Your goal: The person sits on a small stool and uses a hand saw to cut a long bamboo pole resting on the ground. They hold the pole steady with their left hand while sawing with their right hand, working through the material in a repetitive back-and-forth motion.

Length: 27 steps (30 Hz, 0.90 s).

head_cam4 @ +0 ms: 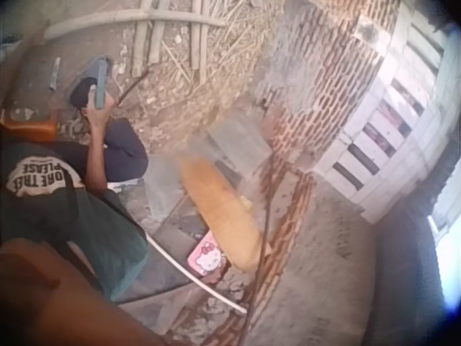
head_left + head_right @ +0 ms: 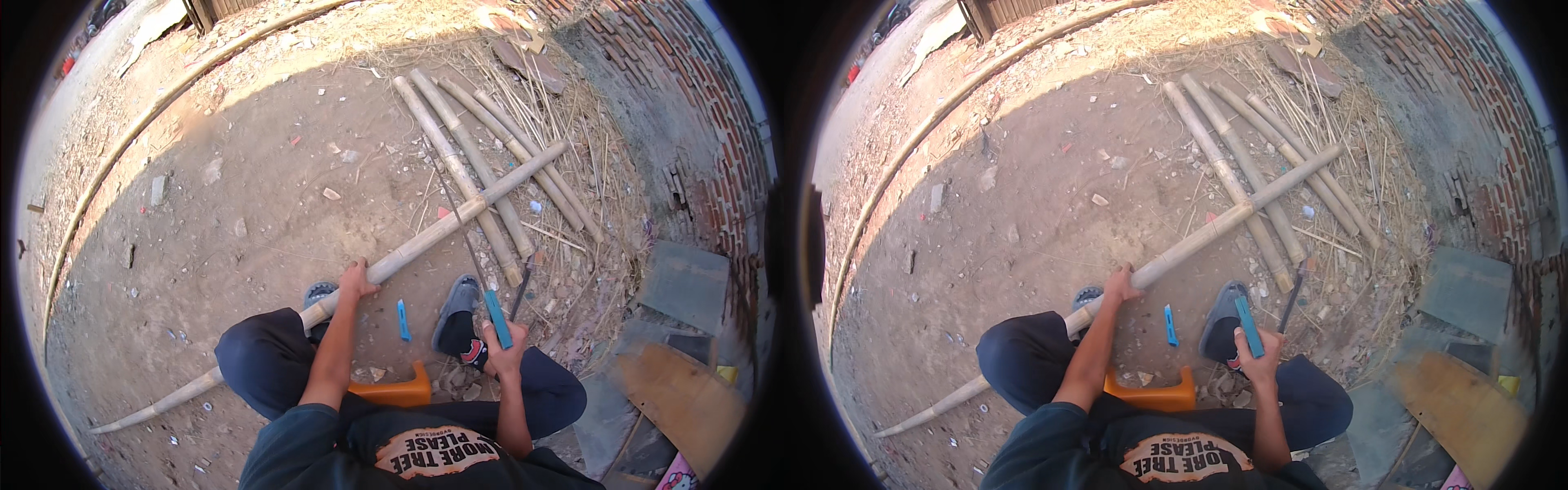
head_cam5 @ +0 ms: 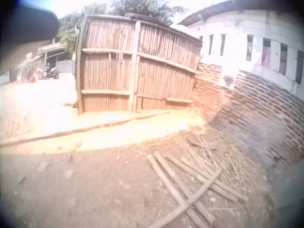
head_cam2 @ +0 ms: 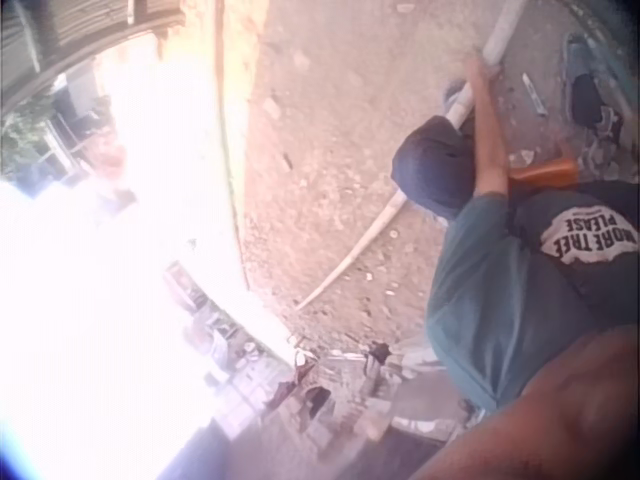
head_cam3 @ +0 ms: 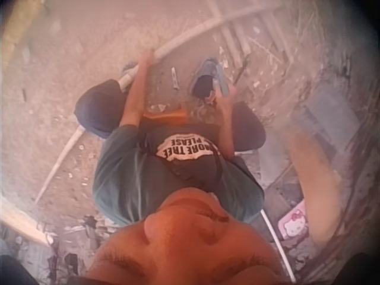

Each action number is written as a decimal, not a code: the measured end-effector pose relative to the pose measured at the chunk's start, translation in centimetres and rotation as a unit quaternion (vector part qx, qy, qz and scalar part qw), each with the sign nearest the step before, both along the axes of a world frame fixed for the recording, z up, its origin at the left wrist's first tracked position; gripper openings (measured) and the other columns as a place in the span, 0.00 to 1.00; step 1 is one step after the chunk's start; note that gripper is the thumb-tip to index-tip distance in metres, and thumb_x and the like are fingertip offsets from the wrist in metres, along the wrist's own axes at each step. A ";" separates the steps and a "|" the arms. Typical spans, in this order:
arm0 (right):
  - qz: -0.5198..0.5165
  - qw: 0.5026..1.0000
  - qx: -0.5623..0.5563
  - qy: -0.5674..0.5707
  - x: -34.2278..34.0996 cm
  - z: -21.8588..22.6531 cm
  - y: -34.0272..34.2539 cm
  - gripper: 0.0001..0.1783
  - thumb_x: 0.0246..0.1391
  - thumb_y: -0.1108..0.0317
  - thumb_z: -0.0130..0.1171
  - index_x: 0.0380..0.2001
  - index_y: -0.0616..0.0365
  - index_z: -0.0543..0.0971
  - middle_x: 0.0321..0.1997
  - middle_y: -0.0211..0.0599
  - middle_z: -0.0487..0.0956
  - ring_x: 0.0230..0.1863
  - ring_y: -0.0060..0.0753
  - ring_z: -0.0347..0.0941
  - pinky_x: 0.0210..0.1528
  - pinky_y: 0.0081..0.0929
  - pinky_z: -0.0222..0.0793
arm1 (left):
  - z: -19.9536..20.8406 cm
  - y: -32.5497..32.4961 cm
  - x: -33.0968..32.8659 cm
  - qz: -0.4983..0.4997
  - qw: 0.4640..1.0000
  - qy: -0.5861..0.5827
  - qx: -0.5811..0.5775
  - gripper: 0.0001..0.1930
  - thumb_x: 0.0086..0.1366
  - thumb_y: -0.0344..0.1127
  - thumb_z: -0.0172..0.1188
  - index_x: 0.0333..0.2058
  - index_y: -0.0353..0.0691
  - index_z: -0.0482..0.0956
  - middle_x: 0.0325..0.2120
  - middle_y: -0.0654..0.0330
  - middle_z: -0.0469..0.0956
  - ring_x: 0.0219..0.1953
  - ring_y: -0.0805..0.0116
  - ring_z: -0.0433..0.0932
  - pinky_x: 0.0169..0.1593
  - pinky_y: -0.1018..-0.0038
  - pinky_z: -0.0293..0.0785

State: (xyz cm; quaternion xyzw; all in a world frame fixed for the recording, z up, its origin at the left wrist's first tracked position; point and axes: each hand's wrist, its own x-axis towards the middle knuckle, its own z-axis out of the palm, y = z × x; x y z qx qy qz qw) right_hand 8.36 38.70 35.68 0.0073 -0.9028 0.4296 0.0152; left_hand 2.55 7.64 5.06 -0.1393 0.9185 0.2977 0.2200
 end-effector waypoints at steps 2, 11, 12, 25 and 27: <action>-0.024 1.000 0.001 0.005 1.2 0.4 0.6 0.19 0.57 0.68 0.66 0.16 0.63 0.74 0.10 0.30 0.66 0.14 0.19 0.62 0.19 0.30 0.52 | 0.6 0.9 1.0 0.017 0.996 0.057 -0.059 0.43 0.39 0.49 0.80 0.55 0.46 0.70 0.50 0.49 0.77 0.52 0.46 0.80 0.53 0.51 0.79; -0.043 0.998 -0.050 -0.008 4.0 1.2 0.1 0.17 0.57 0.69 0.66 0.17 0.64 0.75 0.10 0.30 0.66 0.13 0.19 0.61 0.19 0.29 0.54 | -1.9 1.4 3.4 0.034 0.987 0.067 -0.141 0.34 0.45 0.35 0.79 0.51 0.43 0.73 0.49 0.52 0.77 0.47 0.47 0.82 0.47 0.55 0.81; -0.036 0.999 -0.036 -0.010 4.3 1.0 0.6 0.17 0.56 0.70 0.66 0.17 0.64 0.75 0.10 0.31 0.65 0.13 0.20 0.61 0.19 0.29 0.54 | -1.3 1.9 2.7 0.024 0.991 0.048 -0.126 0.33 0.45 0.34 0.78 0.51 0.43 0.74 0.48 0.51 0.78 0.47 0.47 0.83 0.47 0.55 0.82; 0.051 0.997 -0.041 -0.034 4.2 -2.1 1.0 0.13 0.54 0.71 0.66 0.20 0.65 0.77 0.11 0.37 0.65 0.13 0.24 0.65 0.19 0.30 0.58 | -1.5 -3.3 -0.1 -0.110 0.978 -0.147 0.100 0.28 0.36 0.40 0.73 0.41 0.38 0.88 0.41 0.46 0.86 0.44 0.54 0.86 0.48 0.63 0.82; 0.060 0.996 -0.019 -0.055 4.4 -2.2 1.0 0.13 0.55 0.71 0.66 0.20 0.65 0.77 0.11 0.37 0.65 0.12 0.25 0.65 0.19 0.30 0.59 | -1.8 -1.0 0.9 -0.101 0.989 -0.097 0.056 0.28 0.35 0.39 0.73 0.41 0.38 0.88 0.41 0.46 0.87 0.44 0.54 0.86 0.49 0.63 0.82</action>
